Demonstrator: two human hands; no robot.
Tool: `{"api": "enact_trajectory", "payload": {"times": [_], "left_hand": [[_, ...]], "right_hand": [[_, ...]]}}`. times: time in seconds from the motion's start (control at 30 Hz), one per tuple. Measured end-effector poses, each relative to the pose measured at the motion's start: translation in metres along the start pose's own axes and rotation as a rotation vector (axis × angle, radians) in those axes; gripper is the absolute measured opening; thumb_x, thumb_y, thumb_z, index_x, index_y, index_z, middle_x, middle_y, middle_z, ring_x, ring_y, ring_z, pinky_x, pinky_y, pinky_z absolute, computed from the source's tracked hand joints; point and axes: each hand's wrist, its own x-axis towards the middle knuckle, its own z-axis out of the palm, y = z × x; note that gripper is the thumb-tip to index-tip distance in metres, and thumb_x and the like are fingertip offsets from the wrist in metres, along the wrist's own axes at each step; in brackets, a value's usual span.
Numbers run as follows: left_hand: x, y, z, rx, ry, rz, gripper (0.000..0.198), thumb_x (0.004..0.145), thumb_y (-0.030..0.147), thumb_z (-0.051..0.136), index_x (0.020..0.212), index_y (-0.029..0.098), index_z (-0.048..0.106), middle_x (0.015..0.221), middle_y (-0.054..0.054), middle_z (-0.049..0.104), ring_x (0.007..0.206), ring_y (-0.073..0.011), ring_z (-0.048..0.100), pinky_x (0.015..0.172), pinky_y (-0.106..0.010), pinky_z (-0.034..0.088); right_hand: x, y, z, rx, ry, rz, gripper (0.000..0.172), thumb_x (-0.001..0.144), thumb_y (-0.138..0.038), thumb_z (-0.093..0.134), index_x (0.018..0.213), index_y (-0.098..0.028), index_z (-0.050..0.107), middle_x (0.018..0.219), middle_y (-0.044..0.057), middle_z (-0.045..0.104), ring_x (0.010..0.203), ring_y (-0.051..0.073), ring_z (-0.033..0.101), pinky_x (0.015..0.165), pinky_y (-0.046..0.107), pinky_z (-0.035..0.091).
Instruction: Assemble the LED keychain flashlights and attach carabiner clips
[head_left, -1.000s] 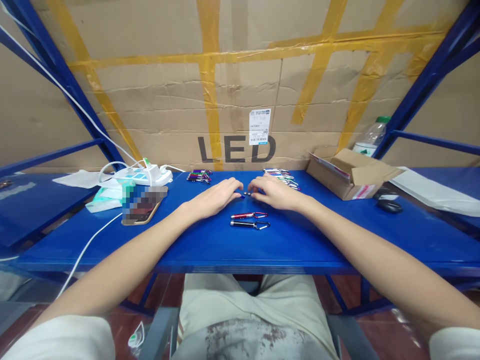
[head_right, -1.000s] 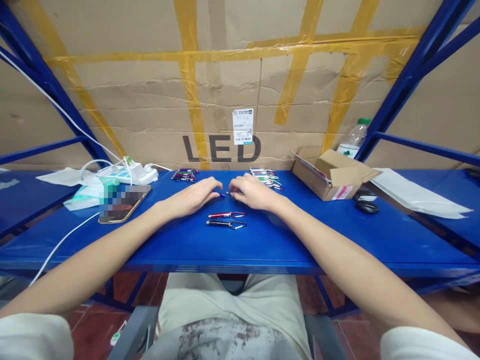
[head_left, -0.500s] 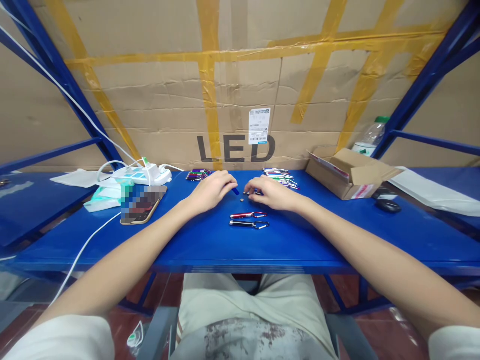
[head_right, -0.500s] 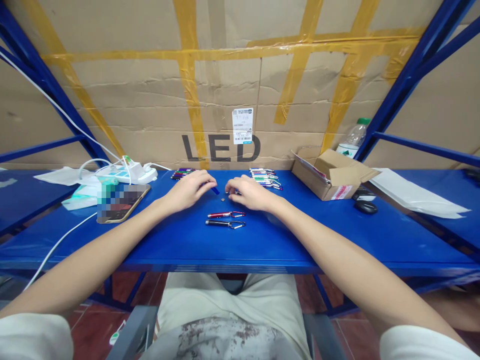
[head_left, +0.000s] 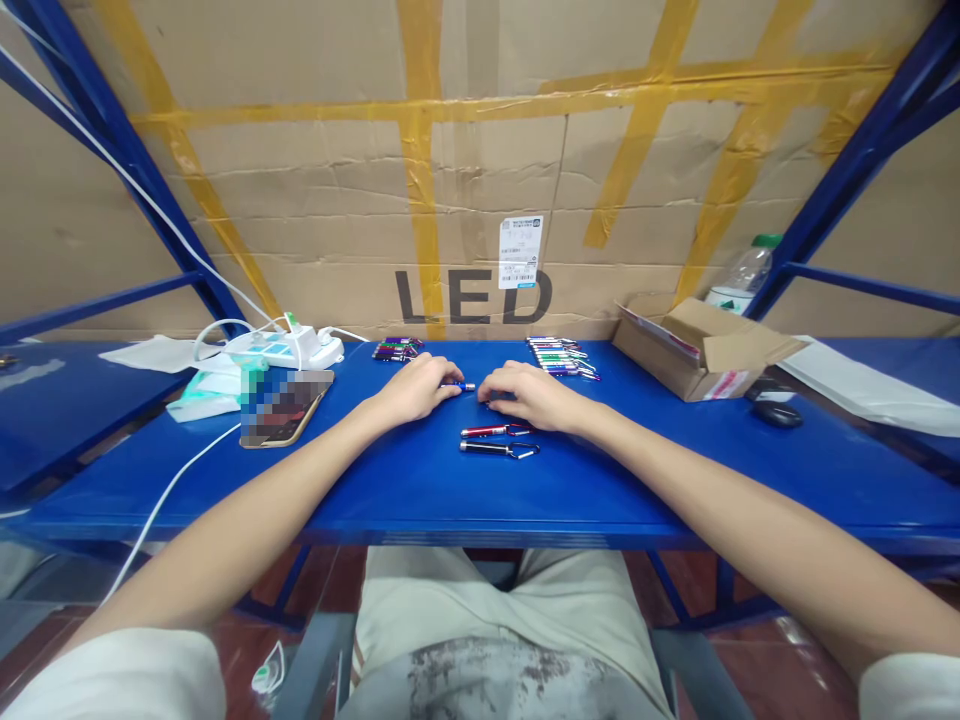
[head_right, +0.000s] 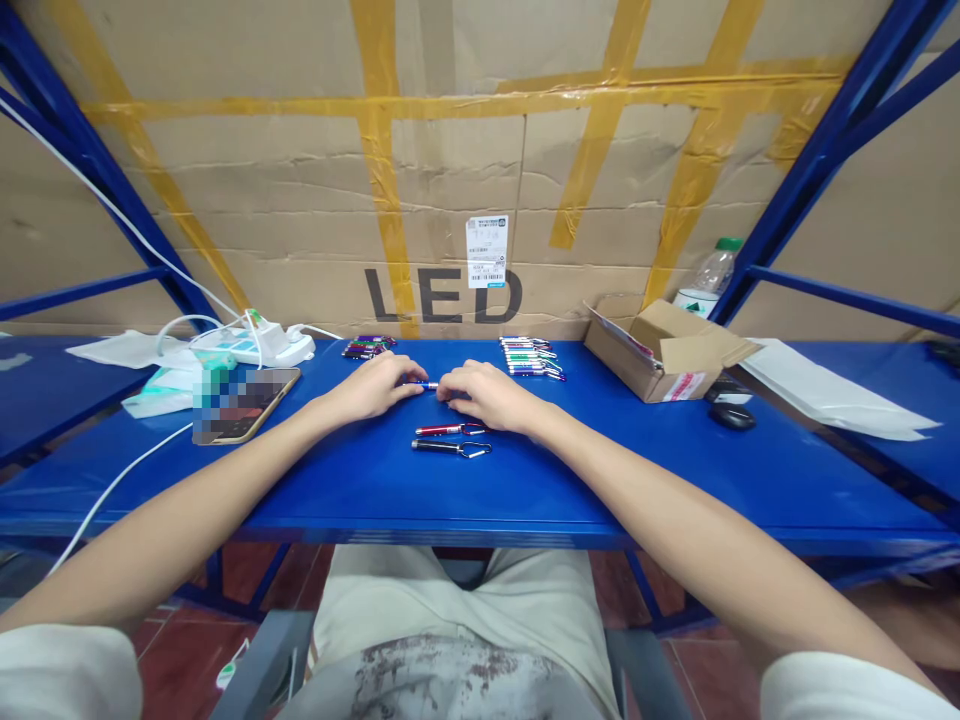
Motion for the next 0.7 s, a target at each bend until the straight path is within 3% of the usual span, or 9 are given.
{"api": "enact_trajectory", "payload": {"times": [0.1,0.23,0.43,0.6,0.7], "left_hand": [[-0.001,-0.001,0.003,0.053,-0.024,0.005,0.027,0.104,0.035,0.064,0.120,0.020,0.080,0.120,-0.012,0.077,0.114,-0.0325,0.064,0.103,-0.044,0.049],[0.001,0.002,0.004,-0.008,0.040,-0.038,0.021,0.100,0.032,0.068,0.114,0.022,0.080,0.118,-0.009,0.079,0.113,-0.0310,0.064,0.103,-0.043,0.049],[0.005,0.009,0.004,-0.250,0.115,-0.179,0.021,0.093,0.031,0.076,0.112,0.022,0.080,0.111,-0.004,0.082,0.085,-0.0205,0.069,0.084,-0.035,0.053],[0.007,0.010,0.011,-0.500,0.148,-0.209,0.024,0.090,0.032,0.079,0.110,0.018,0.079,0.105,-0.006,0.082,0.080,-0.0191,0.071,0.081,-0.035,0.056],[0.009,0.011,0.018,-0.688,0.136,-0.168,0.029,0.084,0.035,0.085,0.105,0.017,0.078,0.099,-0.007,0.082,0.086,-0.0205,0.074,0.084,-0.035,0.059]], "right_hand": [[-0.001,0.001,-0.001,-0.006,-0.015,0.010,0.016,0.101,-0.014,0.065,0.108,-0.024,0.075,0.112,0.007,0.082,0.103,0.027,0.069,0.094,0.041,0.051],[-0.001,0.001,-0.004,0.000,-0.024,0.043,0.015,0.100,-0.014,0.065,0.110,-0.023,0.073,0.107,0.006,0.081,0.102,0.026,0.071,0.092,0.038,0.052],[-0.001,-0.002,-0.004,0.098,-0.033,0.135,0.024,0.091,-0.010,0.068,0.112,-0.022,0.065,0.098,0.003,0.079,0.092,0.020,0.073,0.084,0.032,0.054],[-0.003,0.001,-0.009,0.209,-0.052,0.195,0.031,0.086,-0.011,0.067,0.112,-0.024,0.057,0.090,0.000,0.077,0.081,0.019,0.072,0.074,0.030,0.055],[-0.004,0.003,-0.017,0.270,0.052,0.203,0.033,0.085,-0.015,0.068,0.114,-0.025,0.054,0.092,0.000,0.076,0.080,0.019,0.072,0.075,0.032,0.057]]}}
